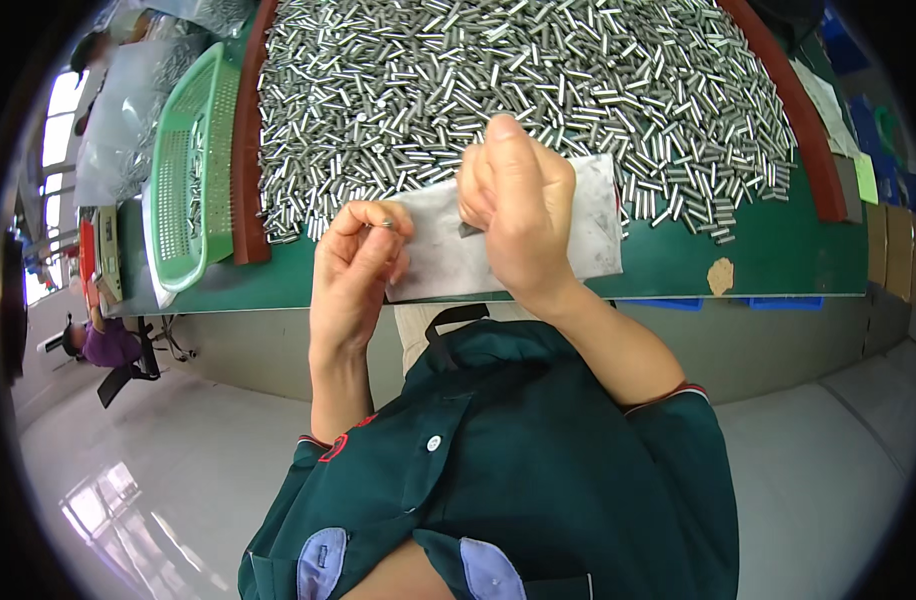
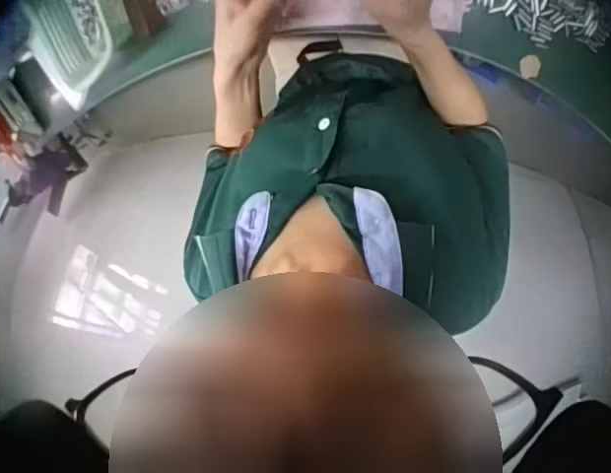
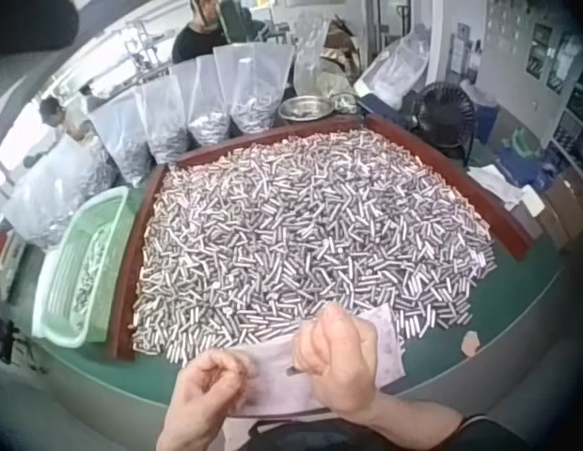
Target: Inspecting and sorting small metal bolts on a workshop bench.
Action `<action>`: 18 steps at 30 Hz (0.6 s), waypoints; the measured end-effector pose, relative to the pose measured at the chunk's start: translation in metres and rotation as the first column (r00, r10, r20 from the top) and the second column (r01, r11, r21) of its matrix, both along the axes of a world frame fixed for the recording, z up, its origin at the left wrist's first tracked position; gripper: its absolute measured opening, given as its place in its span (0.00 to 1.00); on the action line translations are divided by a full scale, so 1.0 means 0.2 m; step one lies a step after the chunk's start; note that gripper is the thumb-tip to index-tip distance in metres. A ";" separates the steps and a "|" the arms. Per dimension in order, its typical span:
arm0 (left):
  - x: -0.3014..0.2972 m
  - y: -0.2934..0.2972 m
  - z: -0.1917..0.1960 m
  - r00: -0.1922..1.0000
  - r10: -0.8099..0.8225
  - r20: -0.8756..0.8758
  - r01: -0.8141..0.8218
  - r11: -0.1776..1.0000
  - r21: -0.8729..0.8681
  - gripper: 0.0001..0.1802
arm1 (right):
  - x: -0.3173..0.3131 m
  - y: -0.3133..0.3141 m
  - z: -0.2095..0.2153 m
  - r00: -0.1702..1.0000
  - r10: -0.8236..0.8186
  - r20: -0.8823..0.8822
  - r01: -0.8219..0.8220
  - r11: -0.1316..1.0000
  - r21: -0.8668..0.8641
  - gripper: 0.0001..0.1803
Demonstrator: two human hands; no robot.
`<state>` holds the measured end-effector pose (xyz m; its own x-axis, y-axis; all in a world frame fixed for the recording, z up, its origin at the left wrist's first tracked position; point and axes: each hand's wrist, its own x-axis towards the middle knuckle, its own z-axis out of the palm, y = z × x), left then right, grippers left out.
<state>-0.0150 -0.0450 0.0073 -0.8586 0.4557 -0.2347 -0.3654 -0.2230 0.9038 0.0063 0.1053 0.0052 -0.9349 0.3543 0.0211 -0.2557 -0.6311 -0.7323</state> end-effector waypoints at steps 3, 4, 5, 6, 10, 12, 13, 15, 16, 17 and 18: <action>-0.02 -0.08 -0.01 0.967 -0.068 0.244 -0.012 0.950 0.313 0.06 | 0.00 0.00 0.01 1.000 0.007 -0.012 -0.007 0.999 -0.037 0.23; -0.02 -0.09 -0.01 0.967 -0.038 0.253 -0.045 0.949 0.313 0.09 | 0.00 0.00 0.01 1.000 0.004 -0.021 -0.005 0.999 -0.036 0.23; -0.01 -0.11 -0.01 0.965 -0.003 0.262 -0.080 0.949 0.306 0.11 | 0.00 0.00 0.01 1.000 0.003 -0.020 -0.004 0.999 -0.041 0.23; -0.01 -0.13 0.00 0.962 0.032 0.272 -0.116 0.948 0.297 0.12 | -0.01 -0.01 0.01 1.000 0.002 -0.019 -0.003 0.999 -0.046 0.23; 0.02 -0.15 0.06 0.927 0.305 0.217 -0.342 0.927 0.155 0.13 | -0.01 0.00 0.01 1.000 0.005 -0.018 -0.006 1.000 -0.014 0.23; 0.00 -0.24 -0.01 0.970 0.244 0.018 -0.244 0.964 0.106 0.13 | -0.01 -0.01 0.01 1.000 0.017 -0.024 -0.017 1.000 -0.018 0.23; -0.01 -0.24 -0.02 0.956 0.293 -0.012 -0.293 0.955 0.039 0.10 | -0.01 0.00 0.02 1.000 0.012 -0.011 -0.012 1.000 -0.003 0.23; -0.01 -0.20 0.01 0.894 0.197 -0.403 -0.373 0.826 -0.423 0.04 | -0.01 0.01 0.01 1.000 0.010 -0.005 -0.010 1.000 -0.011 0.23; 0.00 -0.20 0.04 0.872 0.083 -0.483 -0.368 0.762 -0.533 0.03 | -0.01 0.01 0.01 1.000 0.009 0.002 -0.009 1.000 -0.008 0.23; 0.00 -0.20 0.04 0.810 -0.054 -0.584 -0.392 0.690 -0.608 0.05 | -0.01 0.01 0.02 1.000 0.014 0.003 -0.014 1.000 -0.011 0.23; 0.00 -0.20 0.02 0.730 -0.201 -0.653 -0.427 0.611 -0.666 0.07 | -0.01 0.01 0.02 1.000 0.019 0.000 -0.019 1.000 -0.014 0.23</action>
<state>-0.0155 -0.0858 0.0115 -0.9469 0.2714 0.1723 0.3101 0.6294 0.7125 0.0045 0.1073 0.0090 -0.9414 0.3370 0.0157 -0.2433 -0.6461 -0.7234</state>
